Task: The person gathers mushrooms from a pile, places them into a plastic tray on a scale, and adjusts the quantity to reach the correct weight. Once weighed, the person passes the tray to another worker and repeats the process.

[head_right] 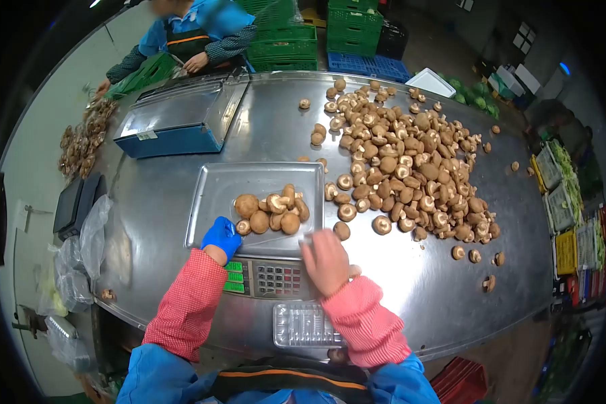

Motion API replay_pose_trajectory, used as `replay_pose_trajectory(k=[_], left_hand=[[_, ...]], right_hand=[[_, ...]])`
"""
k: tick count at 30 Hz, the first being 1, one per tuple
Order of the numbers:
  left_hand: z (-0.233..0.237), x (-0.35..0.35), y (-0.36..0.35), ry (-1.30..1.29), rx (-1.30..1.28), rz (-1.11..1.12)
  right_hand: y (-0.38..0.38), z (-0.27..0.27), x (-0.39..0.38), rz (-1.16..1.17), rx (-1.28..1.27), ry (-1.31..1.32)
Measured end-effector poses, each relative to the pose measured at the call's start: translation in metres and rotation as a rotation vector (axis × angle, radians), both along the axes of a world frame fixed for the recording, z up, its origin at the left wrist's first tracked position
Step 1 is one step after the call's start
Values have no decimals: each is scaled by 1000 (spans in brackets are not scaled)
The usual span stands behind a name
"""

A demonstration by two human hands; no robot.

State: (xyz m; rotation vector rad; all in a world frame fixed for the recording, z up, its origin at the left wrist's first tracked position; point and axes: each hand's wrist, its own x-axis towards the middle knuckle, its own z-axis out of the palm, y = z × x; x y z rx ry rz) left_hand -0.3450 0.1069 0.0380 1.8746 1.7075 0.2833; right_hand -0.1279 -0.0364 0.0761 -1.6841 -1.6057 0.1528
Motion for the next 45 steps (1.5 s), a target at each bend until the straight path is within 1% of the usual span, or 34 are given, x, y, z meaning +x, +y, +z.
replay_pose_trajectory(k=[1, 2, 3, 5, 7, 8, 10, 14, 17, 18, 19, 21, 23, 24, 25, 26, 27, 28, 29, 30, 31, 32, 33, 35, 36, 38, 39, 40, 41, 42, 43, 45], left_hand=[[-21, -7, 10, -79, -16, 14], [-32, -11, 15, -159, -31, 26], [-23, -9, 14, -344, -161, 115], [12, -2, 10, -716, -419, 290], [25, -8, 16, -816, -558, 342], [28, -11, 18, -865, -629, 366], [26, -18, 21, -903, -655, 355], [21, -28, 33, -1065, -608, 354], [34, -28, 57, -1051, -497, 373], [47, -28, 62, -1111, -437, 407], [46, -32, 79, -1133, -388, 406], [25, -44, 129, -1180, -309, 382], [-7, -64, 187, -1365, -222, 197], [3, -65, 201, -1193, -105, 59], [9, -62, 217, -1276, -103, 84], [4, -71, 237, -1113, -40, 87], [-26, -88, 285, -1599, -292, 336], [-52, -96, 320, -1507, -118, 239], [-101, -122, 383, -1233, 68, 47], [-120, -134, 415, -1039, 147, -47], [-128, -141, 435, -848, 237, -131], [-112, -127, 425, -1242, -46, 105], [-92, -124, 395, -1596, -363, 369], [-35, -86, 320, -1562, -403, 534], [-19, -69, 289, -1538, -416, 621], [-38, -59, 249, -1614, -700, -162], [-23, -40, 210, -1453, -702, -88], [-3, -21, 163, -1290, -699, -16], [6, -12, 131, -1207, -913, -120], [17, -5, 93, -1111, -1124, -220], [75, 20, 30, -814, -1131, -293], [94, 51, -25, -588, -1445, -502]], right_hand=[[-20, -2, -4, 24, -83, 14], [-41, 0, -10, 144, -180, -117], [-64, 1, -17, 262, -276, -250], [-107, -10, -25, 492, -472, -132], [-138, -15, -31, 613, -595, -214], [-146, -20, -32, 605, -562, -197], [-159, -30, -34, 590, -499, -164], [-165, -49, -34, 678, -517, -108], [-163, -54, -33, 709, -504, -69], [-162, -55, -33, 719, -499, -59], [-162, -57, -33, 725, -496, -47], [-164, -68, -34, 745, -495, -16], [-167, -69, -34, 693, -509, 0], [-170, -76, -34, 663, -503, 52], [-172, -85, -32, 724, -441, 25], [-175, -86, -34, 702, -426, 58], [-175, -86, -34, 684, -402, 91], [-179, -90, -34, 637, -390, 89], [-182, -96, -36, 604, -377, 94], [-181, -99, -37, 587, -363, 100], [-179, -96, -37, 580, -320, 125], [-177, -92, -38, 590, -279, 153], [-175, -87, -38, 609, -240, 179], [-174, -63, -37, 613, -363, 102], [-174, -56, -36, 621, -425, 67], [-178, -63, -39, 539, -347, -80], [-179, -67, -40, 496, -308, -153], [-168, -49, -28, 501, -135, 37], [-164, -29, -16, 395, -95, 1], [-161, 4, -7, 289, -57, -35], [-161, 22, -1, 180, -22, -73], [-163, 20, 8, 219, 25, -30]])
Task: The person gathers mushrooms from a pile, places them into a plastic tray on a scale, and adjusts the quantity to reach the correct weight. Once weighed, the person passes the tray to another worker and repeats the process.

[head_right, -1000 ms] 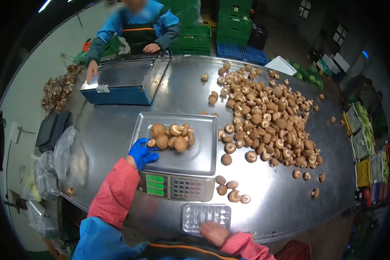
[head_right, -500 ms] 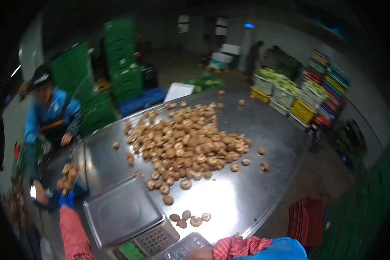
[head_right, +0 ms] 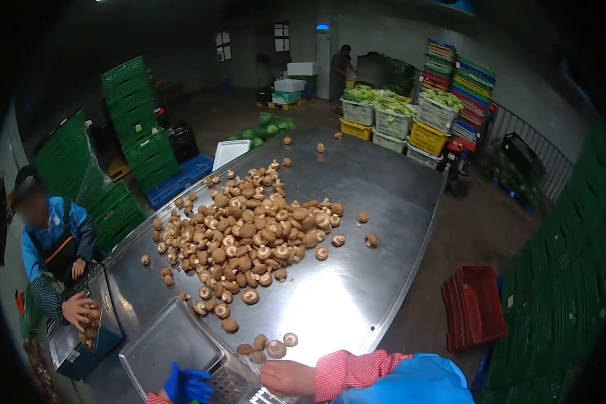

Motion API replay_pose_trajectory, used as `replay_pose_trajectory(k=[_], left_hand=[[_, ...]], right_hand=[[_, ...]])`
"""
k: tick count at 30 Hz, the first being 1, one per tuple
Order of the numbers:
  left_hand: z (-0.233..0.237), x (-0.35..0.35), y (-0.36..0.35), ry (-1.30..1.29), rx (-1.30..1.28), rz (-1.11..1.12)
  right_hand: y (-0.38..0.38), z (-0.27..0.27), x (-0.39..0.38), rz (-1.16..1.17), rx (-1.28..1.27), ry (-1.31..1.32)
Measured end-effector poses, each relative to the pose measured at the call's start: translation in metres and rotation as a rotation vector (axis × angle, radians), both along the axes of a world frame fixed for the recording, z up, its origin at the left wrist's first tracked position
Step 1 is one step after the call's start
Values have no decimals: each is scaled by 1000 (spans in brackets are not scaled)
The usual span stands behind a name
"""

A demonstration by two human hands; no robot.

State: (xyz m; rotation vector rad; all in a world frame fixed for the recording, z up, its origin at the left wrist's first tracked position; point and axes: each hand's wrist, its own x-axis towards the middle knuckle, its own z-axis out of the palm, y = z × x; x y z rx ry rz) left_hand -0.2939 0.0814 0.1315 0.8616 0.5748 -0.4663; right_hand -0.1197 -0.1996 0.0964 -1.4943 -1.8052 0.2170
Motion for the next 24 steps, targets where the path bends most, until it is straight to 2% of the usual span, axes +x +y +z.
replay_pose_trajectory(k=[2, 3, 4, 5, 8, 9, 11, 12, 13, 15, 16, 17, 18, 19, 20, 22, 24], left_hand=[[27, 45, -68, 409, 144, 117], [2, 48, -71, 233, 227, 97], [-45, 52, -71, 55, 308, 77], [-69, 56, -72, -124, 388, 57], [-46, 91, -91, -137, 208, -47], [-68, 95, -89, -193, 328, -116], [-45, 121, -118, -172, 429, -132], [-36, 134, -129, -162, 479, -140], [-44, 146, -128, -190, 419, -207], [-99, 175, -109, -319, 587, -233], [-117, 185, -97, -385, 671, -244], [-110, 200, -87, -281, 966, -177], [-103, 214, -72, -168, 1257, -106], [-148, 222, -19, -184, 1363, 20], [-192, 231, 29, -200, 1467, 152], [-150, 244, 47, 123, 1572, 112], [-123, 257, 52, 230, 1474, 13]], right_hand=[[0, 6, 3, 40, 16, -18], [1, 16, 1, 60, 10, -59], [3, 21, 1, 79, 7, -101], [5, -8, 0, 79, -84, -182], [-11, 19, 29, -234, -17, -210], [-17, 22, 44, -363, -56, -232], [-29, -3, 68, -449, -238, -55], [-36, -11, 80, -420, -374, 119], [-42, -16, 91, -414, -507, 285], [-51, -22, 118, -235, -844, 787], [-58, -31, 127, -272, -760, 746], [-66, -43, 134, -308, -678, 710], [-79, -61, 155, -699, -589, 882], [-88, -71, 175, -884, -532, 1011], [-100, -85, 197, -1057, -436, 696], [-116, -85, 239, -1247, -458, 276], [-110, -76, 264, -1344, -551, 176]])
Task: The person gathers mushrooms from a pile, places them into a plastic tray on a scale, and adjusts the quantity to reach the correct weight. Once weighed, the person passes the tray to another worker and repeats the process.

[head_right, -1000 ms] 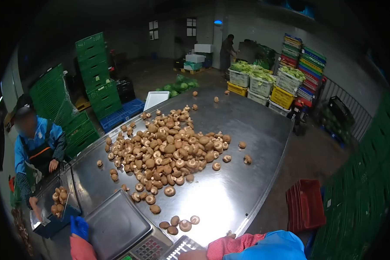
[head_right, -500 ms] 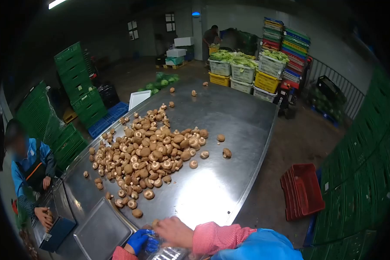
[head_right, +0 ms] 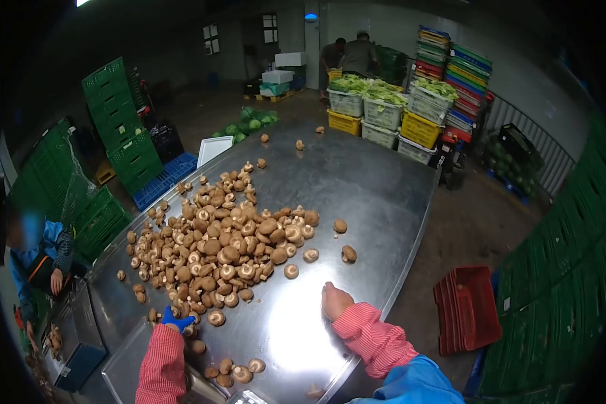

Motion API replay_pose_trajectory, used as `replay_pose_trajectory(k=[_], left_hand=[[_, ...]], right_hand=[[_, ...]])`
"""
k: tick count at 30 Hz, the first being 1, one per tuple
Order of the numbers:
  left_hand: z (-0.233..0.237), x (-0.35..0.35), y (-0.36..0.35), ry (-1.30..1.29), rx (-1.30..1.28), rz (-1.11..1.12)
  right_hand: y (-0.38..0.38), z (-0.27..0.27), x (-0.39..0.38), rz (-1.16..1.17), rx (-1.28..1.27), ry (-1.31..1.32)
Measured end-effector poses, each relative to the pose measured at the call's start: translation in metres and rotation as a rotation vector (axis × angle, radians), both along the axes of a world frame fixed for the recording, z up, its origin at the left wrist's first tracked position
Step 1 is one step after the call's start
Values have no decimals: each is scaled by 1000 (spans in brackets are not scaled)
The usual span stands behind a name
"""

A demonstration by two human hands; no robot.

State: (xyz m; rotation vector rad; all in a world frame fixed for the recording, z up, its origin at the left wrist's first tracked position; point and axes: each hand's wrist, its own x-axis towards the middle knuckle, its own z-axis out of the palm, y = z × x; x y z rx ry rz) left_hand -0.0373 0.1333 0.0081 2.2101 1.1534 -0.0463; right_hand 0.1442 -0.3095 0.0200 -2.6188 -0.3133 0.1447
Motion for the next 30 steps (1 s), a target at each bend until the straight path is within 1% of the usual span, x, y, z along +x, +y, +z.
replay_pose_trajectory(k=[1, 3, 4, 5, 6, 7, 8, 9, 11, 12, 15, 18, 19, 21, 22, 24, 26, 27, 30], left_hand=[[4, 6, 2, 62, -53, 2], [-17, 22, 13, 43, -56, -116], [-31, 31, 16, 36, -58, -175], [-46, 38, 18, -14, -114, -150], [-25, 43, 4, 0, -105, -174], [21, 46, -26, 15, -96, -199], [45, 49, -41, 31, -89, -223], [38, 52, -41, 9, -14, -302], [27, 53, -40, 203, 103, -372], [37, 55, -47, 299, 163, -408], [20, 43, -25, 28, -56, -416], [10, 39, -20, 34, 93, -538], [10, 41, -23, -26, 60, -524], [7, 46, -36, -143, -6, -493], [7, 49, -44, -159, -40, -470], [-1, 52, -65, -183, -106, -424], [-31, 57, -84, -367, -334, -474], [-56, 55, -97, -422, -183, -374], [-48, 59, -127, -512, -274, -303]], right_hand=[[7, -3, 9, 7, 15, 6], [34, -11, 22, 18, 43, 20], [47, -11, 27, 117, 68, 129], [62, -30, 32, 184, 107, 91], [79, -40, 32, 177, 195, 33], [94, -36, 32, 173, 239, 50], [104, -35, 32, 178, 257, 72], [114, -37, 32, 188, 273, 70], [123, -46, 37, 223, 294, 63], [125, -50, 40, 244, 300, 57], [123, -53, 45, 344, 303, 33], [126, -52, 44, 407, 318, -1], [130, -53, 43, 416, 329, -15], [140, -57, 38, 427, 298, 45], [147, -58, 36, 434, 286, 74], [160, -67, 29, 494, 347, 98], [168, -74, 17, 453, 353, 166], [167, -75, 12, 420, 403, 176], [160, -77, -2, 336, 546, 242]])
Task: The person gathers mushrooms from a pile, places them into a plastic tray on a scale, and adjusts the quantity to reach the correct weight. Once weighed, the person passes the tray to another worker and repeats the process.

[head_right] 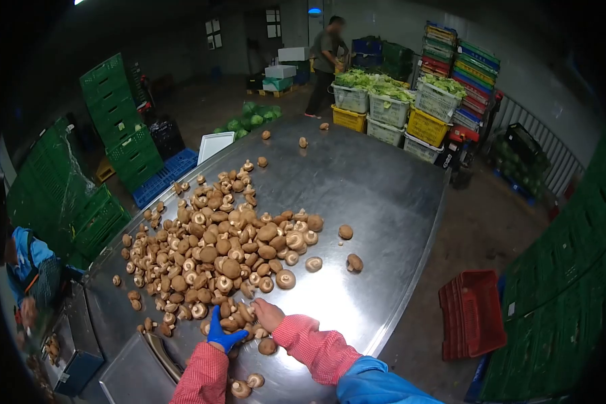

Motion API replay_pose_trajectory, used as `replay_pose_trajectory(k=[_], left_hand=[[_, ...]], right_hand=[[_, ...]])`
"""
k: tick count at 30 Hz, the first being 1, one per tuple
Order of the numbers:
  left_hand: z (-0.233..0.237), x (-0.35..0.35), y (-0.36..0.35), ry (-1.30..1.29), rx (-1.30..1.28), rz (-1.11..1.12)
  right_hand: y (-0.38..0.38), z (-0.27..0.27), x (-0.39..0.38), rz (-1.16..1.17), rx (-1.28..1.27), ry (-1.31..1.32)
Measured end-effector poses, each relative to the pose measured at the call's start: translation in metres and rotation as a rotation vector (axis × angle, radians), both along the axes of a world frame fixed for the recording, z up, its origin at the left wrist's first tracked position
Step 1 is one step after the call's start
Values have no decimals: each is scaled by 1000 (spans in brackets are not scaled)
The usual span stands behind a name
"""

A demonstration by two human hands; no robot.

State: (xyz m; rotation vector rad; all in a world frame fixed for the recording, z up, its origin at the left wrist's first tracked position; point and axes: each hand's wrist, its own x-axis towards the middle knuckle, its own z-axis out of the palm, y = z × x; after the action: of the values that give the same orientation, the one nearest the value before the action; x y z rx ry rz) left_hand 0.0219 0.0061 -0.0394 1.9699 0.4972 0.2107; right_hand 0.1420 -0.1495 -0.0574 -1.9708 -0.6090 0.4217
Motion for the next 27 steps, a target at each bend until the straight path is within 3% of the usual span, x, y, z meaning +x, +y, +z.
replay_pose_trajectory(k=[1, 3, 4, 6, 9, 13, 17, 20, 21, 24, 27], left_hand=[[-13, 2, -7, -85, 116, -32], [-13, -4, -21, 2, -9, 73], [4, -7, -34, 51, -71, 128], [40, -14, -55, 87, 72, 139], [66, -24, -70, 171, 168, 68], [71, -39, -69, 85, 405, -14], [83, -58, -60, 27, 688, 126], [55, -75, -34, -73, 208, 255], [55, -79, -31, -101, 197, 278], [59, -86, -16, -103, 2, 367], [49, -98, 12, -101, -407, 296]], right_hand=[[-2, -5, -1, -8, 38, 56], [-9, -13, -9, -39, 127, 176], [-11, -19, -12, -44, 206, 264], [-16, -29, -17, -55, 367, 438], [-28, -36, -28, -85, 378, 449], [-43, -36, -52, -195, 427, 463], [-57, -2, -68, -235, 405, 473], [-55, 35, -84, -279, 490, 618], [-53, 40, -88, -256, 496, 644], [-30, 52, -107, -242, 560, 555], [-3, 73, -131, -162, 545, 444]])
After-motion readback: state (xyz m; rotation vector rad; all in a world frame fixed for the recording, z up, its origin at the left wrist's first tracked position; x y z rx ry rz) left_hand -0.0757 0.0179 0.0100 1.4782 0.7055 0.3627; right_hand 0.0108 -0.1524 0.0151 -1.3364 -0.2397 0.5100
